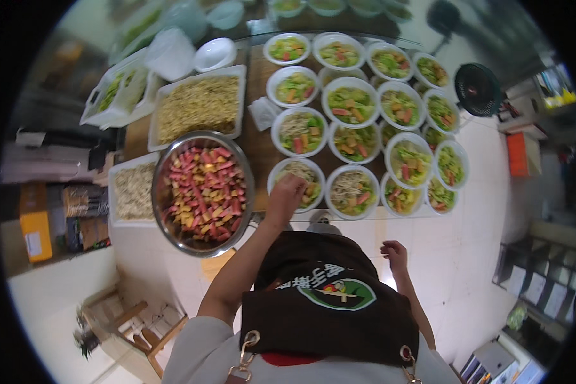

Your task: The person assembles multiple noodle bowls by adding noodles, sliced sausages, and lettuce to each bowl. They repeatedly pick up bowls, add ingredients from nearby containers, and place the bowls back on the table.

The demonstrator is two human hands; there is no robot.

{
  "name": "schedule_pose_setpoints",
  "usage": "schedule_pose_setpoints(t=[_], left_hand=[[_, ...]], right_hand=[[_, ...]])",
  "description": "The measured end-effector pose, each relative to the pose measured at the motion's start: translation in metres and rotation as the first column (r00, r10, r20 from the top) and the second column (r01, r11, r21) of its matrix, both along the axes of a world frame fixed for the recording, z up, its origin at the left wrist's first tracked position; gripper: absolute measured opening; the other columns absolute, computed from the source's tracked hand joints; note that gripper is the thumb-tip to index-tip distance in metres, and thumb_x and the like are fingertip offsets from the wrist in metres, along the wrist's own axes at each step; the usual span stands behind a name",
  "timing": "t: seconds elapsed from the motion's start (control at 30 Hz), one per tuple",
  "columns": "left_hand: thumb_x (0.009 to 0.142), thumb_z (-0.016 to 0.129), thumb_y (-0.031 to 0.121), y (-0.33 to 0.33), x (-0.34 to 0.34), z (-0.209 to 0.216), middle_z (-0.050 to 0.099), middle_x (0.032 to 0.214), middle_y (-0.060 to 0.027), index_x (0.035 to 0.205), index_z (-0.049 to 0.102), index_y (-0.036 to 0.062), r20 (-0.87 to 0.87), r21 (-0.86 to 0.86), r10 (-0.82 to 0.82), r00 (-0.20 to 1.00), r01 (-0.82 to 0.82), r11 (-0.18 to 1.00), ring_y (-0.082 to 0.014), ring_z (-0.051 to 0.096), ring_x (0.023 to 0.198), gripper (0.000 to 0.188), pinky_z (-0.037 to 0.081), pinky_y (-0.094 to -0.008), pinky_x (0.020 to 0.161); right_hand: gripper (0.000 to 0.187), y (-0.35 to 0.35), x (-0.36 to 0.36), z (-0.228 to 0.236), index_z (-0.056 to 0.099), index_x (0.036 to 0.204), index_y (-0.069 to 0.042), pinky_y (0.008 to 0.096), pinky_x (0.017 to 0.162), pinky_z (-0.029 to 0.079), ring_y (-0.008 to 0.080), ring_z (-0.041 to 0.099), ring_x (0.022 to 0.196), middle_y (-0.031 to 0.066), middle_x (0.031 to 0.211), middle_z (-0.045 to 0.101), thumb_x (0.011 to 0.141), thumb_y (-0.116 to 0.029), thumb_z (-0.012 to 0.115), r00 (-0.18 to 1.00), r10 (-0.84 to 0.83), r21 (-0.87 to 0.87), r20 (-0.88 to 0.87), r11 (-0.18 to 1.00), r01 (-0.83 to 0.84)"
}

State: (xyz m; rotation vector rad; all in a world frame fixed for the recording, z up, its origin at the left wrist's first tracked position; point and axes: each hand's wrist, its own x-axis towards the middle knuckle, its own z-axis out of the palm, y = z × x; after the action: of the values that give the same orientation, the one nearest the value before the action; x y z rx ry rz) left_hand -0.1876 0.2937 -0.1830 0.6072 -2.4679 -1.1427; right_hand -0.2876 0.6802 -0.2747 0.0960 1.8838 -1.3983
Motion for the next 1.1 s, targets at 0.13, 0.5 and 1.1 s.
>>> schedule_pose_setpoints(t=[0.13,0.5,1.1], left_hand=[[0.078,0.056,-0.001,-0.083,0.083,0.015,0.057,0.076,-0.0119,0.085,0.058,-0.0002,0.06,0.252,0.439,0.897,-0.439,0.862,-0.0235,0.057,0.068,0.008,0.045,-0.0315,0.062],[0.081,0.058,0.002,-0.192,0.235,0.01,0.061,0.079,-0.007,0.091,0.06,-0.0002,0.102,-0.035,0.627,0.773,-0.627,0.778,-0.0127,0.059,0.069,0.01,0.046,-0.0251,0.062],[0.08,0.055,-0.004,-0.233,0.382,0.076,0.058,0.079,-0.0081,0.089,0.059,-0.0002,0.095,-0.101,0.801,0.591,-0.795,0.598,-0.0172,0.057,0.068,0.011,0.048,-0.0273,0.063]], right_hand=[[0.022,-0.001,0.006,-0.003,0.06,0.094,-0.002,0.0229,0.058,0.047,0.0136,0.061,0.068,0.008,0.078,0.064,0.078,-0.004,0.045,0.999,0.035,0.05,0.025,0.998,-0.036],[0.025,-0.056,0.018,-0.007,0.06,0.092,0.0,0.023,0.058,0.047,0.0142,0.06,0.067,0.0092,0.077,0.063,0.076,0.001,0.041,0.992,0.121,0.061,0.041,0.991,-0.123],[0.022,-0.54,0.2,0.079,0.057,0.095,-0.003,0.0366,0.065,0.047,0.0309,0.058,0.077,0.0139,0.086,0.057,0.073,-0.007,0.058,0.112,0.747,0.109,-0.656,0.241,-0.964]])
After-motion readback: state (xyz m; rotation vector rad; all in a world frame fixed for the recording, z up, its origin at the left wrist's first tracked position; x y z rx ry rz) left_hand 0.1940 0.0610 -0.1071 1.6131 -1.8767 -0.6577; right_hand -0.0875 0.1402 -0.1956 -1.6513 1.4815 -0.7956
